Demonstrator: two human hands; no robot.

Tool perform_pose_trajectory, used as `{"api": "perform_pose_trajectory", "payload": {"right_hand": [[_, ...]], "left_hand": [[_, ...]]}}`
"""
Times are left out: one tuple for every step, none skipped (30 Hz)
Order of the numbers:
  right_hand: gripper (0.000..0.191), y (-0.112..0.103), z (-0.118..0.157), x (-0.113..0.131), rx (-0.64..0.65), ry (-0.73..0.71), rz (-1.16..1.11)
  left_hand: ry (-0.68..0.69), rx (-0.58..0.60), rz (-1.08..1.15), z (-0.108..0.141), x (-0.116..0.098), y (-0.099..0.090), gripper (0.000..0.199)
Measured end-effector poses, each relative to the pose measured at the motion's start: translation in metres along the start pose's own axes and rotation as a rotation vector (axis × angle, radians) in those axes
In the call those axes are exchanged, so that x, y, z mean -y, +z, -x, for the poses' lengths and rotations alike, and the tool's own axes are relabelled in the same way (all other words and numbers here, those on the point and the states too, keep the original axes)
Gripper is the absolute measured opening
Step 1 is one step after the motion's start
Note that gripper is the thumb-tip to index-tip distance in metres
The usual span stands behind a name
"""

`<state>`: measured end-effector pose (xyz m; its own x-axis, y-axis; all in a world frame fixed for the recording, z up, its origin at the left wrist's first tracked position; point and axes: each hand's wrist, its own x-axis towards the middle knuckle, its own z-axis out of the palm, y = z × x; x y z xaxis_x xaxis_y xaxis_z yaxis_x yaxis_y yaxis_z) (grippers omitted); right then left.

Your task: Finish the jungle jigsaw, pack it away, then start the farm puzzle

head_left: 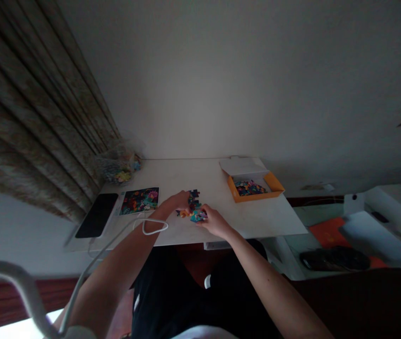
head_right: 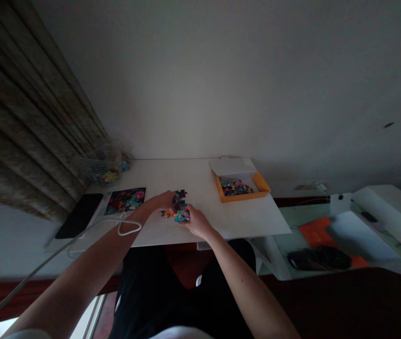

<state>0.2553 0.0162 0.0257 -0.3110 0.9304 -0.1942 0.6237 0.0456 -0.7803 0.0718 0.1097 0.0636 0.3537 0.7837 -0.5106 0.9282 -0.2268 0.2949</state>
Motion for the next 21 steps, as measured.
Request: {"api": "perform_pose_trajectory", "payload": {"right_hand": [[0.037,-0.003,-0.001,-0.005,-0.012,-0.006,-0.058],[0.035,-0.006,-0.002,-0.009,-0.035,-0.005,-0.106],[0.034,-0.008,-0.003,-0.014,-0.070,-0.002,-0.141],[0.032,-0.009,-0.005,-0.018,-0.111,0.000,-0.167],[0.031,-0.010,-0.007,-0.021,-0.151,-0.002,-0.192],[0.030,-0.010,-0.009,-0.024,-0.184,-0.009,-0.222],[0.030,-0.008,-0.010,-0.027,-0.210,-0.017,-0.259],[0.029,-0.006,-0.012,-0.029,-0.231,-0.025,-0.304],[0.029,-0.003,-0.014,-0.030,-0.246,-0.033,-0.358],[0.029,0.000,-0.015,-0.031,-0.261,-0.036,-0.417],[0.029,0.003,-0.017,-0.031,-0.280,-0.031,-0.473],[0.030,0.006,-0.018,-0.031,-0.302,-0.022,-0.520],[0.031,0.009,-0.019,-0.031,-0.328,-0.011,-0.551],[0.032,0.012,-0.019,-0.031,-0.360,-0.001,-0.565],[0.033,0.014,-0.019,-0.030,-0.400,0.007,-0.565],[0.034,0.016,-0.019,-0.029,-0.440,0.008,-0.556],[0.035,0.017,-0.018,-0.028,-0.479,0.001,-0.545],[0.035,0.018,-0.018,-0.027,-0.511,-0.010,-0.535],[0.035,0.019,-0.017,-0.026,-0.535,-0.023,-0.527],[0.034,0.020,-0.016,-0.025,-0.548,-0.035,-0.524],[0.034,0.021,-0.016,-0.025,-0.555,-0.044,-0.527]], "left_hand": [[0.009,-0.016,0.020,0.000,0.001,0.001,0.046],[0.018,-0.034,0.043,0.001,0.002,0.003,0.046],[0.021,-0.054,0.067,0.001,0.003,0.004,0.047],[0.021,-0.073,0.093,0.002,0.004,0.005,0.048],[0.018,-0.089,0.118,0.002,0.004,0.007,0.048],[0.015,-0.100,0.137,0.003,0.004,0.008,0.047],[0.011,-0.109,0.144,0.004,0.004,0.008,0.046],[0.010,-0.120,0.145,0.004,0.004,0.008,0.046],[0.012,-0.134,0.140,0.005,0.003,0.008,0.044],[0.017,-0.148,0.133,0.006,0.003,0.008,0.043],[0.018,-0.154,0.125,0.007,0.002,0.007,0.040],[0.019,-0.154,0.121,0.007,0.002,0.006,0.037],[0.021,-0.150,0.123,0.008,0.002,0.005,0.034],[0.024,-0.148,0.128,0.008,0.002,0.005,0.031],[0.026,-0.149,0.137,0.009,0.002,0.004,0.028],[0.029,-0.155,0.149,0.009,0.002,0.004,0.027],[0.031,-0.163,0.165,0.009,0.002,0.005,0.025],[0.033,-0.174,0.187,0.009,0.002,0.006,0.024],[0.033,-0.185,0.212,0.008,0.002,0.007,0.023],[0.034,-0.198,0.242,0.007,0.003,0.008,0.022],[0.035,-0.216,0.273,0.006,0.003,0.010,0.022]]}}
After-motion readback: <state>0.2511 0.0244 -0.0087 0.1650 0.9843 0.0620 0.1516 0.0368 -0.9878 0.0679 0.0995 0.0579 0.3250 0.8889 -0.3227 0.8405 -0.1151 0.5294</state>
